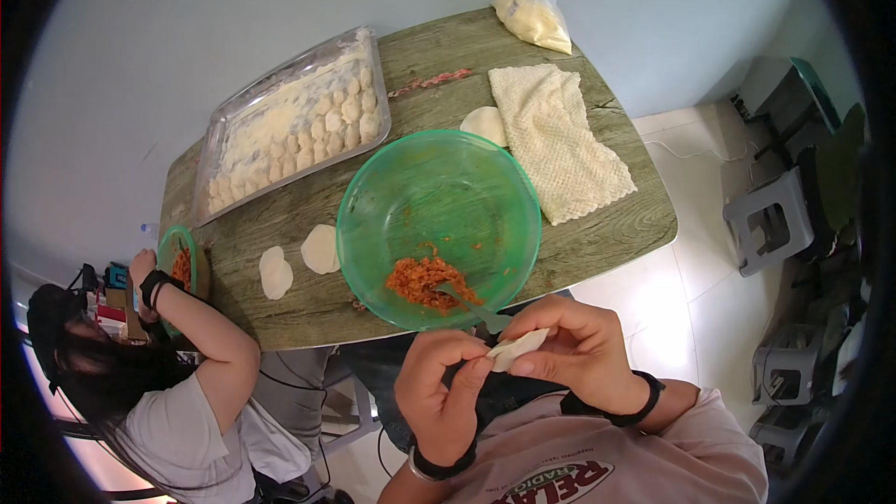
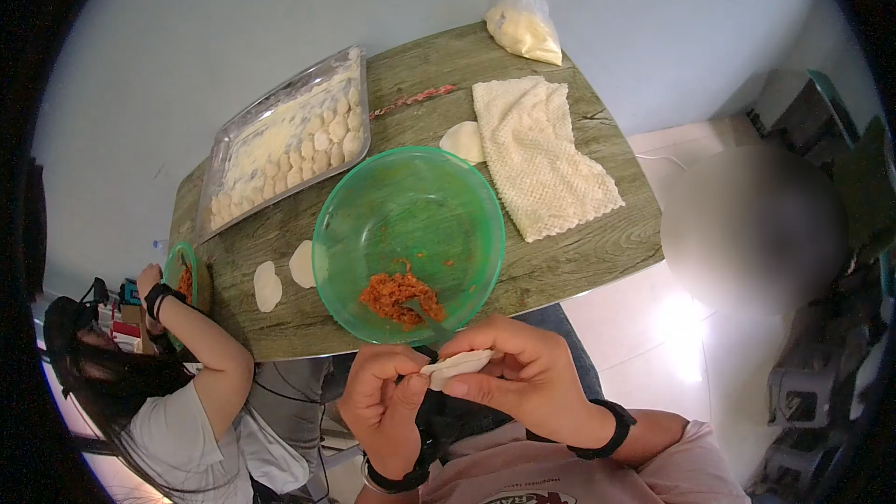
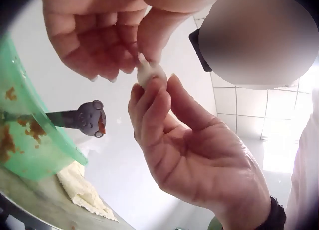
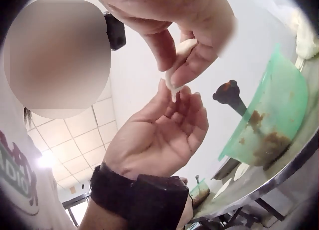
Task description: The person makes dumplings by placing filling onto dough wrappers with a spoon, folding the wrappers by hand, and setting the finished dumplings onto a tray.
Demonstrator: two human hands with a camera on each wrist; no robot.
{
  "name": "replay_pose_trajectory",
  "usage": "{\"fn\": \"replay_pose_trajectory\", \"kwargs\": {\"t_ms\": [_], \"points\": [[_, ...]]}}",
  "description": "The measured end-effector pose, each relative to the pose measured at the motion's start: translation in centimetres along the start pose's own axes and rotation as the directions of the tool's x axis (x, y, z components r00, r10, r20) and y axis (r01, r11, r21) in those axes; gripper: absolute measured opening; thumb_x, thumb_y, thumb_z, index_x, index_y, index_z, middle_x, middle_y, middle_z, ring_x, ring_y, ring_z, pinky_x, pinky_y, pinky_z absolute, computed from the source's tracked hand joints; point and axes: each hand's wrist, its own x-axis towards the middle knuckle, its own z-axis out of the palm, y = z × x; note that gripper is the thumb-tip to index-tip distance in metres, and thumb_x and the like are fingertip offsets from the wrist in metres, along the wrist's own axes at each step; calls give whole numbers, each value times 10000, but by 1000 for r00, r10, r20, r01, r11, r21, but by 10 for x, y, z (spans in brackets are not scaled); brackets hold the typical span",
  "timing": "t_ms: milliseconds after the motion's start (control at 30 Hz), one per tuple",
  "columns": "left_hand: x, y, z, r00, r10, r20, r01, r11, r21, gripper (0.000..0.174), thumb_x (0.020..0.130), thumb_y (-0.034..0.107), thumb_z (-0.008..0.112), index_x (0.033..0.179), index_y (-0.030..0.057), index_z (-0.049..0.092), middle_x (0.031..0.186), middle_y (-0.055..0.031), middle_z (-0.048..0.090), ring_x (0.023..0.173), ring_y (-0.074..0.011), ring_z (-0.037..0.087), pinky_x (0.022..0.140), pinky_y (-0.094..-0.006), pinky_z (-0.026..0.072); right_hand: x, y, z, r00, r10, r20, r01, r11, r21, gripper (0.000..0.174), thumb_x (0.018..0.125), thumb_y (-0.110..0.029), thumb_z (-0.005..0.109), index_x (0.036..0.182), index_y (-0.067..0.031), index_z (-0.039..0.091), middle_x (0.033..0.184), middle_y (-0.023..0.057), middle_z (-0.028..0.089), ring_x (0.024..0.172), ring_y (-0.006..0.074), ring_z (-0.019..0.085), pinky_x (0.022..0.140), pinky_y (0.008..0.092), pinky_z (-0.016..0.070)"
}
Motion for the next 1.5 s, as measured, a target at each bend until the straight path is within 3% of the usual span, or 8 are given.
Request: {"fn": "replay_pose_trajectory", "kwargs": {"t_ms": [533,633,700,833,1067,1300,1367,1500], "points": [[-3,7,-4,1000,-10,-8,10,999,45,47,775,8,626,807,-17,603,854,-120,597,731,-166,558,670,-257,435,-3,2,0,998,-1,55,-9,984,176,249,832,-17,661,1072,5,600,1035,48,594,957,93,579,770,217,481],[-5,3,-8,996,51,70,-55,997,61,236,800,131,660,953,-42,611,975,-148,609,846,-202,598,756,-280,455,-2,-4,-3,998,8,64,-15,993,114,262,827,-12,664,1078,14,592,1025,60,608,932,98,588,769,222,491],[-3,5,1,998,-34,46,47,944,-327,568,802,292,691,1186,-86,514,1189,-197,556,1066,-261,568,897,-324,436,-3,-10,-3,997,46,66,-62,964,260,264,832,2,650,1086,25,582,1025,76,617,907,111,598,770,239,503],[-7,14,5,957,-98,271,211,879,-428,856,797,503,657,1316,-114,367,1361,-254,412,1231,-306,454,992,-394,387,-5,-13,9,959,170,226,-255,865,431,263,827,58,622,1086,41,582,1060,97,606,944,147,604,811,262,502],[-13,33,8,948,-197,249,259,934,-245,733,939,502,407,1363,-88,312,1386,-229,387,1261,-322,404,1066,-413,296,-6,4,27,962,161,221,-234,902,364,288,829,-47,660,1099,13,582,1008,19,611,931,79,563,810,228,454],[-16,24,5,982,-114,148,154,944,-291,738,944,466,430,1366,-121,278,1361,-262,403,1198,-319,479,977,-366,403,-6,-4,26,951,182,251,-219,967,132,211,900,-51,575,1100,12,582,1032,63,581,972,115,558,855,247,445],[-17,15,-1,980,-91,179,136,957,-255,709,956,442,410,1367,-121,275,1362,-261,401,1200,-322,473,984,-371,396,-5,6,28,972,-70,225,91,992,-85,172,909,-81,562,1061,-8,599,989,71,576,901,140,564,806,264,453],[-16,18,-2,978,-6,209,37,989,-144,655,978,406,331,1373,-113,266,1366,-265,390,1228,-339,434,1011,-408,365,-5,-3,32,967,-157,200,201,954,-223,148,903,-93,570,1022,-14,607,974,78,567,867,169,562,768,287,451]]}}
